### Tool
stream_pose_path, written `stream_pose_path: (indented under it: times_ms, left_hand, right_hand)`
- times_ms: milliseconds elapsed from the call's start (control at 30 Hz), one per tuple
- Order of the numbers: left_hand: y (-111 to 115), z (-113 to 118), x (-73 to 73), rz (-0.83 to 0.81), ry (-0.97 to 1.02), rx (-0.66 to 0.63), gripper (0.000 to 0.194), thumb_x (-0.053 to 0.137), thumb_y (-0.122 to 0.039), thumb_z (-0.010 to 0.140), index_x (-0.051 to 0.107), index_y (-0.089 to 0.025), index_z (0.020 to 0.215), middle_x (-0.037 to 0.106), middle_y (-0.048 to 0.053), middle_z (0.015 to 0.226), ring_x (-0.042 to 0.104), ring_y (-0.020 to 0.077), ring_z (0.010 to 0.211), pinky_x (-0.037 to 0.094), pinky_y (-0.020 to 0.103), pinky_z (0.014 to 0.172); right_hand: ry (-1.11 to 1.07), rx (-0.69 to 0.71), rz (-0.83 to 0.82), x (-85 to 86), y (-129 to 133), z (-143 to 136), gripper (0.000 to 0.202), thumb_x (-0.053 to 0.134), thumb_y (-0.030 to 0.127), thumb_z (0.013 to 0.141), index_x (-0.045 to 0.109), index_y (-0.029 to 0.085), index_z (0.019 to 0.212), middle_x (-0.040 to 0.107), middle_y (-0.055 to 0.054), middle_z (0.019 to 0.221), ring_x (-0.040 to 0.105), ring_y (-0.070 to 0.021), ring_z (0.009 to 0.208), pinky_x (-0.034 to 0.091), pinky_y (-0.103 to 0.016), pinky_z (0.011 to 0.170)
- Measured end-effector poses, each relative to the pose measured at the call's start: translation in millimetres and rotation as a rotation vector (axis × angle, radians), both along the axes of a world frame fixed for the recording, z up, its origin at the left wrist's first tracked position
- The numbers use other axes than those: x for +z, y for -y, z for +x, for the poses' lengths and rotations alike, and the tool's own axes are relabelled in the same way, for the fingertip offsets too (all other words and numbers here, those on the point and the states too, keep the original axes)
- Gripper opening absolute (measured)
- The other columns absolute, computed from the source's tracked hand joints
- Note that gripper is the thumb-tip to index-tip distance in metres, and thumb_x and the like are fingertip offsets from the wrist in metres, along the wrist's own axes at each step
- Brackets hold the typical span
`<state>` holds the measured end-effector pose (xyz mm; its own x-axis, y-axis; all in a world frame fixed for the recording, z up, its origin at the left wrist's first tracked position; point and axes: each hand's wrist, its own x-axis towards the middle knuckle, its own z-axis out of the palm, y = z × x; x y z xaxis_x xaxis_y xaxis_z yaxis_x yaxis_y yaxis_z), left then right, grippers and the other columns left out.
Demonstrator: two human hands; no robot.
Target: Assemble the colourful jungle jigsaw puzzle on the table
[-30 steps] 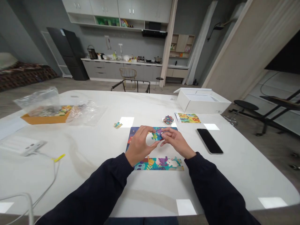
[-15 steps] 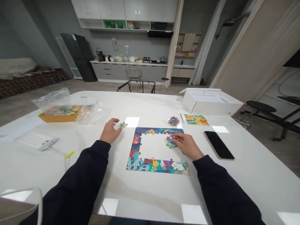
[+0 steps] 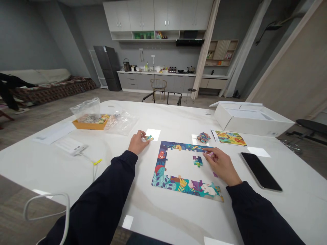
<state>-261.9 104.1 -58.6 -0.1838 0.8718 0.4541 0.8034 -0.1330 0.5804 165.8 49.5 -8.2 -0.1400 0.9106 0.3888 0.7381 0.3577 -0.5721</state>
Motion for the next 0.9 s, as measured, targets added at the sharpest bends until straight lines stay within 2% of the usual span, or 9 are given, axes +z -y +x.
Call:
stream_pose_path:
  times_ms: [100, 167, 233, 333, 400, 467, 633, 767, 900]
  left_hand:
    - [5, 6, 10.9, -0.014, 0.060, -0.009, 0.042, 0.079, -0.025, 0.069, 0.050, -0.025, 0.100, 0.075, 0.002, 0.094, 0.071, 0.0237, 0.092, 0.054, 0.036, 0.083]
    - [13, 23, 26.0, 0.022, 0.124, -0.027, 0.043, 0.080, -0.026, 0.069, 0.049, -0.025, 0.100, 0.073, 0.002, 0.094, 0.071, 0.0226, 0.092, 0.055, 0.035, 0.083]
    - [27, 56, 44.9, 0.090, 0.194, -0.080, 0.042, 0.080, -0.026, 0.071, 0.049, -0.025, 0.099, 0.072, 0.001, 0.096, 0.070, 0.0220, 0.095, 0.055, 0.036, 0.086]
    - [59, 125, 69.1, 0.136, 0.247, -0.282, 0.036, 0.078, -0.025, 0.077, 0.051, -0.025, 0.102, 0.069, 0.001, 0.102, 0.069, 0.0208, 0.100, 0.054, 0.037, 0.091]
    - [81, 168, 76.9, 0.143, 0.229, -0.402, 0.036, 0.078, -0.022, 0.079, 0.052, -0.026, 0.104, 0.067, 0.002, 0.104, 0.067, 0.0216, 0.100, 0.054, 0.038, 0.092]
    - [97, 195, 78.0, 0.145, 0.212, -0.475, 0.036, 0.077, -0.021, 0.082, 0.053, -0.026, 0.107, 0.066, 0.003, 0.106, 0.065, 0.0228, 0.103, 0.054, 0.040, 0.092]
    - [111, 202, 69.4, 0.073, 0.118, -0.680, 0.037, 0.074, -0.024, 0.088, 0.052, -0.025, 0.118, 0.062, 0.008, 0.118, 0.059, 0.0273, 0.116, 0.051, 0.045, 0.099]
    - [120, 199, 64.6, -0.043, -0.036, -0.925, 0.023, 0.067, -0.022, 0.093, 0.056, -0.023, 0.113, 0.064, 0.008, 0.115, 0.058, 0.0269, 0.112, 0.050, 0.045, 0.099]
    - [133, 208, 61.3, -0.117, -0.108, -1.101, 0.026, 0.066, -0.023, 0.093, 0.060, -0.023, 0.118, 0.066, 0.008, 0.117, 0.057, 0.0271, 0.113, 0.049, 0.043, 0.099]
  right_hand:
    - [-0.060, 0.017, -0.036, 1.4, 1, -2, 0.044, 0.057, 0.058, 0.093, 0.074, 0.020, 0.108, 0.069, -0.007, 0.089, 0.058, -0.0184, 0.066, 0.052, -0.035, 0.068]
    - [-0.185, 0.024, -0.092, 4.9, 3, -6, 0.045, 0.062, 0.060, 0.091, 0.074, 0.020, 0.107, 0.070, -0.007, 0.088, 0.061, -0.0197, 0.069, 0.053, -0.035, 0.067]
    - [-0.376, 0.074, -0.200, 9.8, 7, -14, 0.048, 0.067, 0.062, 0.087, 0.072, 0.019, 0.108, 0.071, -0.008, 0.089, 0.065, -0.0214, 0.073, 0.055, -0.035, 0.065]
    - [-0.675, 0.282, -0.404, 16.7, 16, -32, 0.052, 0.070, 0.063, 0.086, 0.065, 0.021, 0.117, 0.073, -0.010, 0.101, 0.072, -0.0245, 0.086, 0.061, -0.037, 0.069]
    - [-0.826, 0.383, -0.495, 19.3, 19, -43, 0.052, 0.073, 0.062, 0.084, 0.060, 0.024, 0.116, 0.074, -0.008, 0.102, 0.074, -0.0251, 0.088, 0.063, -0.040, 0.073]
    - [-0.914, 0.391, -0.533, 20.5, 19, -45, 0.051, 0.082, 0.058, 0.077, 0.056, 0.025, 0.106, 0.074, -0.004, 0.093, 0.075, -0.0237, 0.079, 0.063, -0.040, 0.070]
    - [-0.929, 0.188, -0.423, 21.5, 26, -1, 0.053, 0.089, 0.053, 0.069, 0.061, 0.021, 0.100, 0.068, 0.000, 0.082, 0.069, -0.0178, 0.061, 0.056, -0.031, 0.056]
    - [-0.756, 0.042, -0.438, 11.9, 62, 47, 0.054, 0.088, 0.053, 0.070, 0.069, 0.019, 0.107, 0.063, 0.000, 0.079, 0.058, -0.0116, 0.051, 0.045, -0.026, 0.046]
    - [-0.667, -0.060, -0.460, -3.7, 98, 69, 0.049, 0.087, 0.056, 0.069, 0.073, 0.018, 0.098, 0.054, 0.003, 0.069, 0.048, -0.0089, 0.049, 0.042, -0.025, 0.045]
